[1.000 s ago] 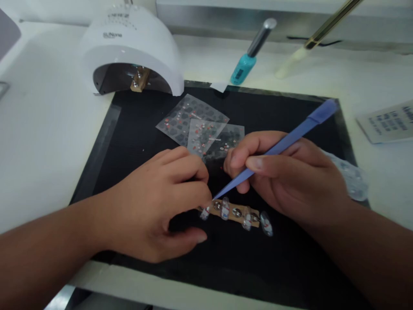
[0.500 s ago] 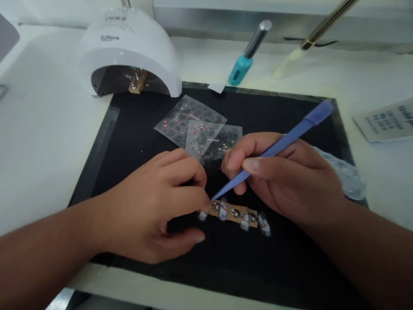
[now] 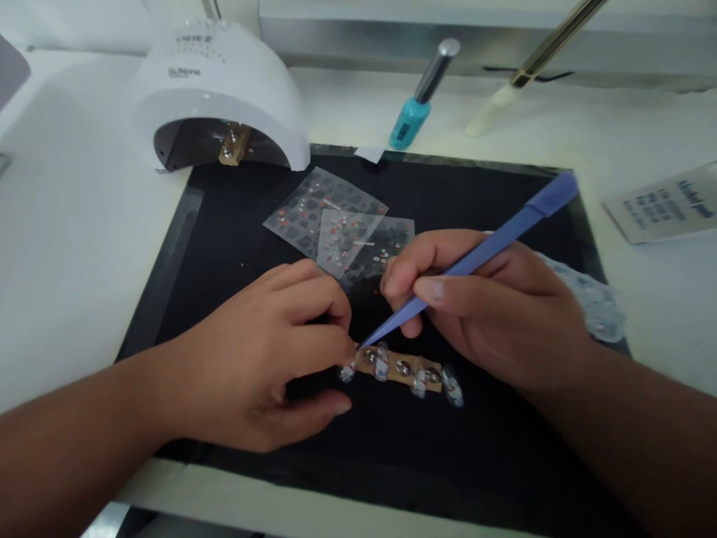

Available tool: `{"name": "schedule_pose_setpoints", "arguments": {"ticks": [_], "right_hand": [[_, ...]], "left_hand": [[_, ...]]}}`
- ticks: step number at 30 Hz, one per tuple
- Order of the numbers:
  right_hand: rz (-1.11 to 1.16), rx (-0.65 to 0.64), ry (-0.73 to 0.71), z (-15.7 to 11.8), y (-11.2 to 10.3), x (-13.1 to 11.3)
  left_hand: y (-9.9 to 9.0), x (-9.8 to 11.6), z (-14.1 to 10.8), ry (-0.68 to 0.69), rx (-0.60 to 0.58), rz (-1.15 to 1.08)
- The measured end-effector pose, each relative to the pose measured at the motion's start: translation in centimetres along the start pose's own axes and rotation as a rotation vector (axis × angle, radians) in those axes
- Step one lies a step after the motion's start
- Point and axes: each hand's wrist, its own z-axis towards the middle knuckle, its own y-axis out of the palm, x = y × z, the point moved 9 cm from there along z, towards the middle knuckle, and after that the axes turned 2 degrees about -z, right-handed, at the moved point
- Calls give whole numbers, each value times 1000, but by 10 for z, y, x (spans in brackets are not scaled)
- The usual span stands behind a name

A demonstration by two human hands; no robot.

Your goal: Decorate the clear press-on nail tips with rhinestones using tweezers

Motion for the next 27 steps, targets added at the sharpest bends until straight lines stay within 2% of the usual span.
{"name": "schedule_pose_setpoints", "arguments": {"ticks": [13,22,27], "right_hand": [[46,24,-33,3,-4,-2],[257,42,-143,10,-20,0],[291,67,-200,12,-24,-2]], "left_hand": [[2,0,0,12,-1,-14],[-2,-1,1,23,43,-45],[0,-2,1,20,14,-14]]}}
